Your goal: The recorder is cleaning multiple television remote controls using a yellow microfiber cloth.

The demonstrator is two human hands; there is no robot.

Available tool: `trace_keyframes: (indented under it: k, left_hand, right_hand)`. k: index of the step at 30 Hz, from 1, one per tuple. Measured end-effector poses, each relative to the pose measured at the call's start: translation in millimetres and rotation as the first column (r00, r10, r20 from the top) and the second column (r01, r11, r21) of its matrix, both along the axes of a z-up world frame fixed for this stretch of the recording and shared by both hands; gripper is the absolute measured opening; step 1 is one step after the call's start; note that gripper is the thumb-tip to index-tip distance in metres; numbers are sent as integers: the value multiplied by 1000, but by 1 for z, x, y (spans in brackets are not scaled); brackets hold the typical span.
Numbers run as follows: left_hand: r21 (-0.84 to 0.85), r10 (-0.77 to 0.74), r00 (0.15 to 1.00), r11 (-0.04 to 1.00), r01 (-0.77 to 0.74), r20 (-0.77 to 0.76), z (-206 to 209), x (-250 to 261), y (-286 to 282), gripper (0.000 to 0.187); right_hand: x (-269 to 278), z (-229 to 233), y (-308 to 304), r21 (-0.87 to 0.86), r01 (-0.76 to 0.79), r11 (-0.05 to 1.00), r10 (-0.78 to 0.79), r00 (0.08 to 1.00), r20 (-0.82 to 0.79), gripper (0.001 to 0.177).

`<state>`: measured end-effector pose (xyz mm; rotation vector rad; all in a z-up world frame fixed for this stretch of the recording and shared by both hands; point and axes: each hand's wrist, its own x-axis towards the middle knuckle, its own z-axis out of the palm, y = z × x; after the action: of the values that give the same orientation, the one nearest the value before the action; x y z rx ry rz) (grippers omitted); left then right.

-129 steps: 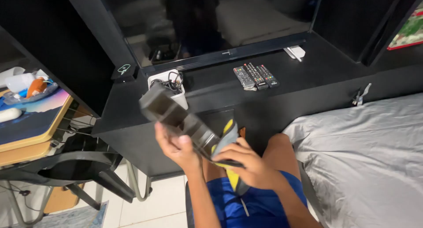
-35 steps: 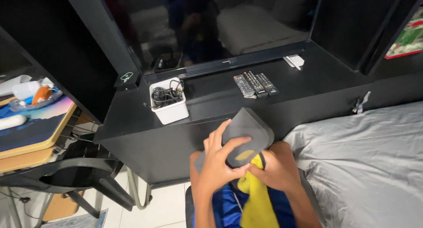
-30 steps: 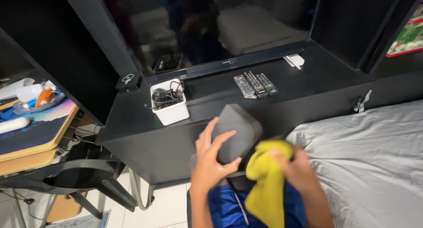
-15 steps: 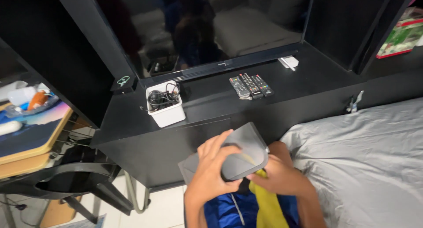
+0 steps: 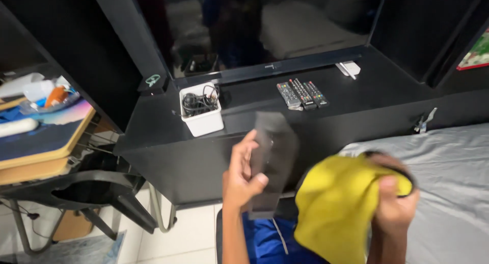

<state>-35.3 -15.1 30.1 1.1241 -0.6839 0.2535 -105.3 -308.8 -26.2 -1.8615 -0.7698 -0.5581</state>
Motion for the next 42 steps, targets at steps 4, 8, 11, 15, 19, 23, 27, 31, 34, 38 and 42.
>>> trace_keyframes:
  k: [4, 8, 11, 15, 19, 23, 27, 31, 34, 38, 42]
  left_hand:
    - [-189, 37, 973, 979, -81, -230, -18, 2, -20, 92]
    - [-297, -122, 935, 955, 19, -332, -47, 19, -37, 93]
    - [-336, -255, 926, 929, 156, -277, -104, 34, -22, 90]
    - [-208, -125, 982, 974, 94, -140, -48, 8, -15, 90]
    - [-237, 71, 887, 951, -198, -456, -51, -2, -6, 87]
    - [-457, -102, 798, 859, -230, -594, -3, -11, -11, 76]
    - [-124, 102, 929, 980, -155, -355, -29, 9, -16, 80]
    - [-102, -59, 990, 994, 46, -127, -34, 8, -20, 87]
    - [-187, -79, 991, 981, 57, -110, -33, 1, -23, 88]
    - [-346, 82, 958, 921, -179, -276, -7, -10, -15, 85]
    - [-249, 187, 941, 933, -260, -282, -5, -2, -15, 76]
  right_hand:
    - [36, -90, 18, -5, 26, 1000, -26, 996, 85, 49]
    - [48, 19, 93, 16, 78, 997, -80, 971, 224, 67]
    - [41, 62, 125, 9, 103, 995, -102, 964, 247, 75]
    - [56, 73, 136, 162, 191, 968, -226, 944, 240, 77]
    - [33, 57, 138, 148, 89, 985, -114, 978, 172, 76]
    - [1, 55, 134, -55, -112, 992, 117, 988, 105, 70]
    - [38, 60, 135, -24, -61, 998, 65, 971, 232, 67]
    - [79, 88, 133, 212, 45, 976, -110, 947, 303, 72]
    - [69, 74, 137, 477, 14, 879, -7, 1000, -17, 76]
    - [27, 26, 142, 249, 30, 968, -30, 1000, -5, 69]
    - [0, 21, 135, 80, -38, 996, 41, 999, -29, 63]
